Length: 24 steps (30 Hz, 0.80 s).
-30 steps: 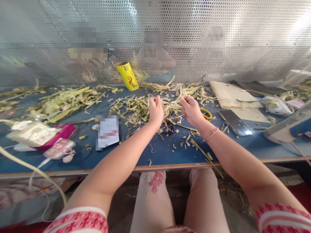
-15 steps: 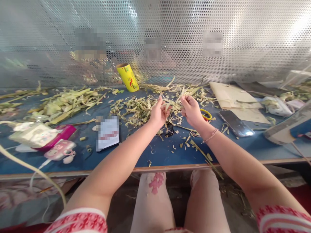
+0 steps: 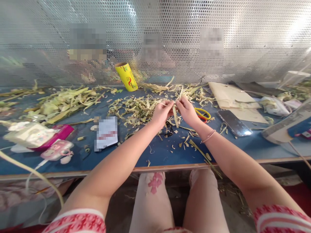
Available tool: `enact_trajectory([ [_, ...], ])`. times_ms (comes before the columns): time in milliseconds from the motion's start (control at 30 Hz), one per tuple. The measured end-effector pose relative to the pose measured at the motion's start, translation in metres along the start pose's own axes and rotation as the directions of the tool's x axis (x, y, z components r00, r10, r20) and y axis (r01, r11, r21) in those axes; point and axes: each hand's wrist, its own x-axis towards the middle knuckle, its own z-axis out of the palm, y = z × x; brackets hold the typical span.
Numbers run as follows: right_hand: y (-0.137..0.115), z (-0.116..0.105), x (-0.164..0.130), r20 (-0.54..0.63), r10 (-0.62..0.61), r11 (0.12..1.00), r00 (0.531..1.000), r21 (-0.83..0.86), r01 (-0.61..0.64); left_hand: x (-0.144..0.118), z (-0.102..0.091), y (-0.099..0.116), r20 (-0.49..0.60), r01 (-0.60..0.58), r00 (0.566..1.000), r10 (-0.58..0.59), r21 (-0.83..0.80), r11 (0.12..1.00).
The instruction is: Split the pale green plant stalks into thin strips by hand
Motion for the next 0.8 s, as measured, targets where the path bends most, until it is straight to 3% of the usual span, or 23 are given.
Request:
enact_trajectory([
  [133, -0.003, -0.002, 0.000, -0.036, -0.023, 0.993, 0.999, -0.119, 0.019, -0.002, 0.001, 0.000, -0.018, 0.019, 1.000, -0.019, -0.018, 1.000],
  [333, -0.001, -0.004, 0.002, -0.064, -0.011, 0.996, 0.998, -0.094, 0.005, -0.003, 0.002, 0.002, 0.009, 0.042, 0.999, -0.041, -0.056, 0.998],
  [500, 0.006, -0.001, 0.004, -0.037, 0.071, 0.995, 0.997, 0.071, -0.068, -0.003, 0.000, 0.000, 0.022, 0.019, 1.000, -0.019, -0.031, 0.999],
  [633, 0.006, 0.003, 0.004, 0.051, 0.199, 0.935, 0.979, 0.288, -0.205, -0.004, -0.001, 0.001, 0.033, 0.000, 0.999, 0.001, -0.022, 1.000],
  [800, 0.000, 0.004, 0.002, 0.052, 0.247, 0.900, 0.968, 0.357, -0.249, -0.005, -0.001, 0.003, 0.089, 0.013, 0.996, -0.006, -0.070, 0.997],
])
